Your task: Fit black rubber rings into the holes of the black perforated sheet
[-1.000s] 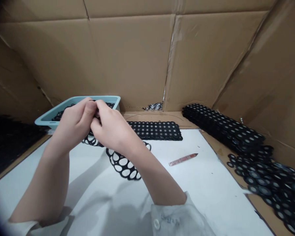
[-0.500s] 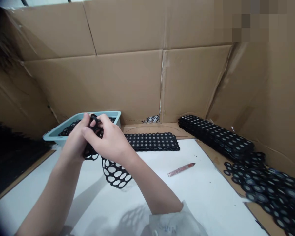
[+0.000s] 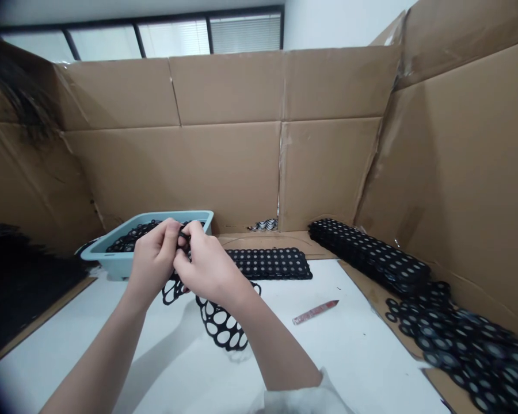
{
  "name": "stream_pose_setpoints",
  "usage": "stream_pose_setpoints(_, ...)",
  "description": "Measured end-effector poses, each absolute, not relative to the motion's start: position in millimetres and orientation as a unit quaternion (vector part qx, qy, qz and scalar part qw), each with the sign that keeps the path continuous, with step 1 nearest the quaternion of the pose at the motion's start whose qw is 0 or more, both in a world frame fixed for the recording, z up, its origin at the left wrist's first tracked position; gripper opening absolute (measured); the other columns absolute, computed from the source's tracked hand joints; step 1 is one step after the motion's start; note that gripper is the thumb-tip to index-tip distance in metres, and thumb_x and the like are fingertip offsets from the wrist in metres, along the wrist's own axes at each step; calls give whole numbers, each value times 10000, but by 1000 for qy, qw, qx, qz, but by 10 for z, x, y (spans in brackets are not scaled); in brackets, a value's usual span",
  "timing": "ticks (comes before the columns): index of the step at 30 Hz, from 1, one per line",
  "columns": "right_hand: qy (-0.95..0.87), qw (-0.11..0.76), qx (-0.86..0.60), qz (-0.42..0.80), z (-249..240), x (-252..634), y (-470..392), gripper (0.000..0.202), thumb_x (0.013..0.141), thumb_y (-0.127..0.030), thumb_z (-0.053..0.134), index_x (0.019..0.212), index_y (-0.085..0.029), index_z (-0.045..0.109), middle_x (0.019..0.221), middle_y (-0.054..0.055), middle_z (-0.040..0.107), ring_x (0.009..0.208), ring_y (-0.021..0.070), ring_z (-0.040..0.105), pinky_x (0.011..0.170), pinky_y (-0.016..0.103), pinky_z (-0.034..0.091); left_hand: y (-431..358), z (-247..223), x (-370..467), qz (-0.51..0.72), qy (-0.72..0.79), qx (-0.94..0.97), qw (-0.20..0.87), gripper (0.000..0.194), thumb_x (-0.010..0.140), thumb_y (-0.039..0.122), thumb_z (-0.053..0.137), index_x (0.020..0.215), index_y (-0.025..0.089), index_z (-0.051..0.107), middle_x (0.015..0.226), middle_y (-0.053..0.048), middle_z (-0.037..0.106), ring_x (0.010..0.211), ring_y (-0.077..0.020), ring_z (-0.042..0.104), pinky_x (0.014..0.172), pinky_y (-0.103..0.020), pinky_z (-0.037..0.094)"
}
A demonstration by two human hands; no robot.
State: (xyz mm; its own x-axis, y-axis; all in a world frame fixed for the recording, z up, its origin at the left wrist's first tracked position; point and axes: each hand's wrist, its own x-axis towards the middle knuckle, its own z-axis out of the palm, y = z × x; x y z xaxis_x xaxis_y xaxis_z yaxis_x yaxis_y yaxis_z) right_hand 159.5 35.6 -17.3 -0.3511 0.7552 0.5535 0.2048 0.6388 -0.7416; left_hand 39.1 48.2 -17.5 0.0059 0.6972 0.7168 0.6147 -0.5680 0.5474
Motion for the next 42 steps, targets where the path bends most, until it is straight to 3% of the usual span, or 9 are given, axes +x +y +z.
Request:
stream_pose_setpoints(5,-773,459,-322,296,-169,1615,323,55,794,-187,368,787,-215,322,596,-57,444,479,84,453,424,178,328,489,-194,412,505,464,728,30,314,890,315,301,630,184,416,571,32,481,528,-96,441,512,-208,298)
stream_pose_setpoints(14,-702,531,-285,381,-201,1544,364,72,801,-234,389,837,-223,327,725,-43,416,547,79,485,497,219,470,377,-104,395,473,426,770,48,206,878,330,326,803,197,464,676,24,524,601,-116,476,562,-203,328)
stream_pose_setpoints(22,-742,490,-285,358,-178,1566,337,79,794,-230,410,801,-206,336,704,-43,401,524,66,405,468,191,384,401,-53,255,457,397,787,120,296,867,352,331,642,180,414,584,34,428,539,-101,393,510,-197,298)
stream_pose_setpoints(29,-758,470,-269,364,-154,1590,290,81,790,-197,412,806,-209,333,707,-43,390,582,77,410,496,190,350,401,-30,209,455,363,772,254,304,844,414,371,660,179,429,575,48,392,424,-68,363,399,-184,283)
stream_pose_setpoints(42,-777,473,-253,328,-118,1581,272,57,782,-192,396,807,-206,347,713,-43,388,543,71,364,484,192,313,397,-20,223,522,393,738,168,343,852,378,378,588,164,426,522,40,392,437,-69,362,410,-175,276)
